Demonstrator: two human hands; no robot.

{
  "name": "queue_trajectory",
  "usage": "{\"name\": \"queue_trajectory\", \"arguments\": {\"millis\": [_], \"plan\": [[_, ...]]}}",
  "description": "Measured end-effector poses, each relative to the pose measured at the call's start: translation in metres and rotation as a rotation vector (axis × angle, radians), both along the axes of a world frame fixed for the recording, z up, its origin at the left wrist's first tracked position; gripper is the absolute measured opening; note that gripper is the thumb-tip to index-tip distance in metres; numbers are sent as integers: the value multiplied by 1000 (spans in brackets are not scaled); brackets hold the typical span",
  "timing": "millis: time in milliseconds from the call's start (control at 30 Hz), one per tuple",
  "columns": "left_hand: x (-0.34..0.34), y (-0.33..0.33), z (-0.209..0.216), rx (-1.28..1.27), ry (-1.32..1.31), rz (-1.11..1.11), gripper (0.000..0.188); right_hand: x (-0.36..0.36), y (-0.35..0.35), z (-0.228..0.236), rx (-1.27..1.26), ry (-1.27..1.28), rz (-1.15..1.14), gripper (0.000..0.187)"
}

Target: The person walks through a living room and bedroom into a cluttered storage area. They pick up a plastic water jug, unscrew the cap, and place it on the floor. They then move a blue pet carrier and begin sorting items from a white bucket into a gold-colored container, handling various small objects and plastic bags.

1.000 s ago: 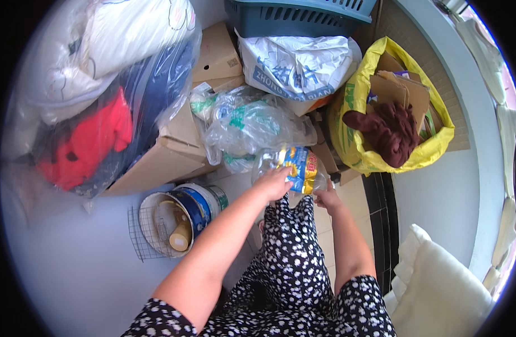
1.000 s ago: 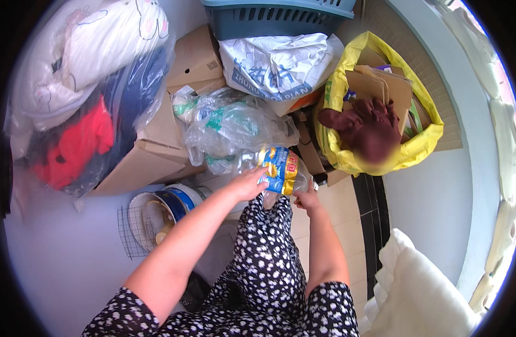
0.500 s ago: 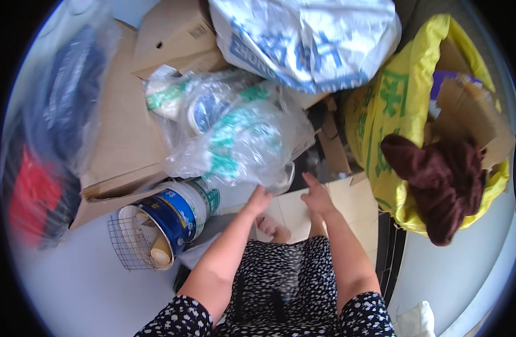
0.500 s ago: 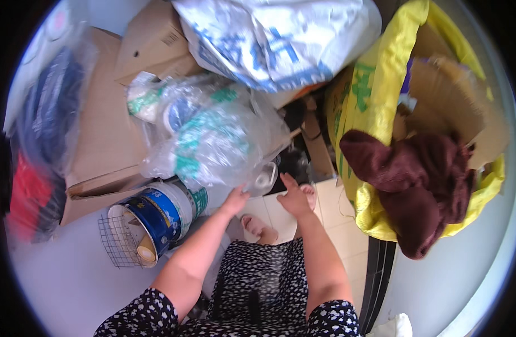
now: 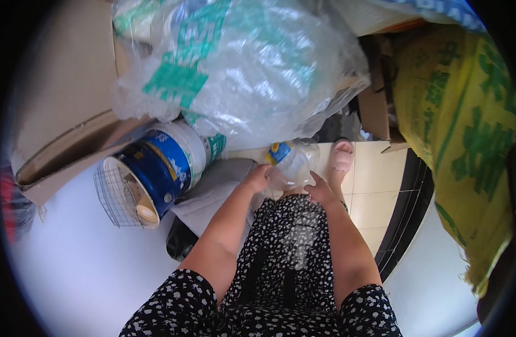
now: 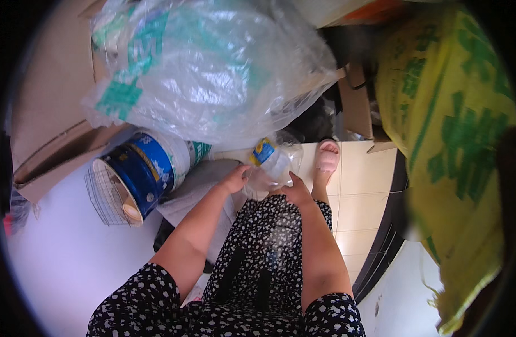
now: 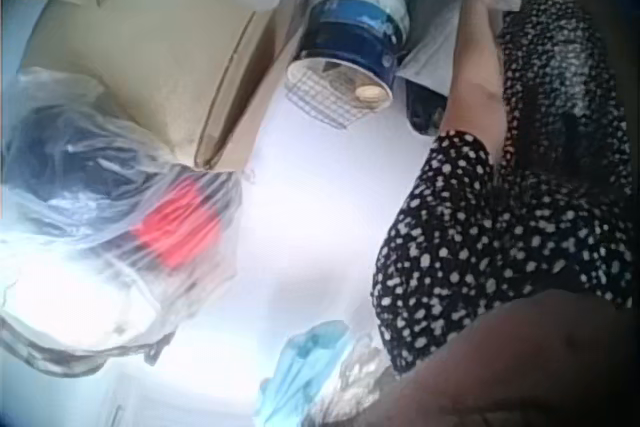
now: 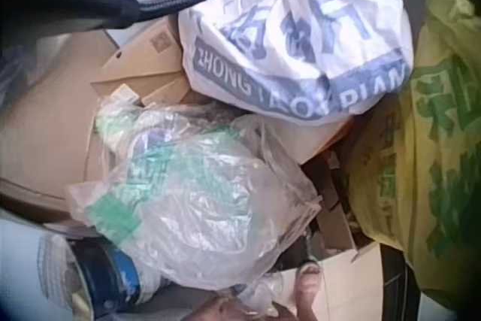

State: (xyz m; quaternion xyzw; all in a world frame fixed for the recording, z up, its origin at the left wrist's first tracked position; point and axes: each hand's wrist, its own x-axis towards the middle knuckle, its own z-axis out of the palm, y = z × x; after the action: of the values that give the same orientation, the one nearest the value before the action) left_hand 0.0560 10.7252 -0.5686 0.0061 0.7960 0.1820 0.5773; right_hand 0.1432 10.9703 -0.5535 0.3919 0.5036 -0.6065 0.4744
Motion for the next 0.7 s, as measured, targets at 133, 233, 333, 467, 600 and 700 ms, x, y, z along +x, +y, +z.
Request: {"name": "queue_trajectory", "arguments": {"millis": [133, 233, 333, 467, 600, 700], "plan": [[20, -35, -10, 8, 27, -83, 50, -7, -17, -13, 1, 32, 86, 71], [31, -36, -10, -13, 22, -206, 49, -4, -33, -28, 30, 100, 185, 70], [58, -42, -36, -11, 1, -447, 52, 12, -53, -50, 64, 234, 292, 68], [70, -37, -36, 81, 84, -638, 44, 13, -69, -56, 25, 253, 298, 68], [94, -51, -61, 65, 158, -741, 33, 19, -79, -61, -43, 214, 250, 70], [100, -52, -68, 65, 223, -672, 27, -4, -79, -31, -183, 85, 133, 75]]}}
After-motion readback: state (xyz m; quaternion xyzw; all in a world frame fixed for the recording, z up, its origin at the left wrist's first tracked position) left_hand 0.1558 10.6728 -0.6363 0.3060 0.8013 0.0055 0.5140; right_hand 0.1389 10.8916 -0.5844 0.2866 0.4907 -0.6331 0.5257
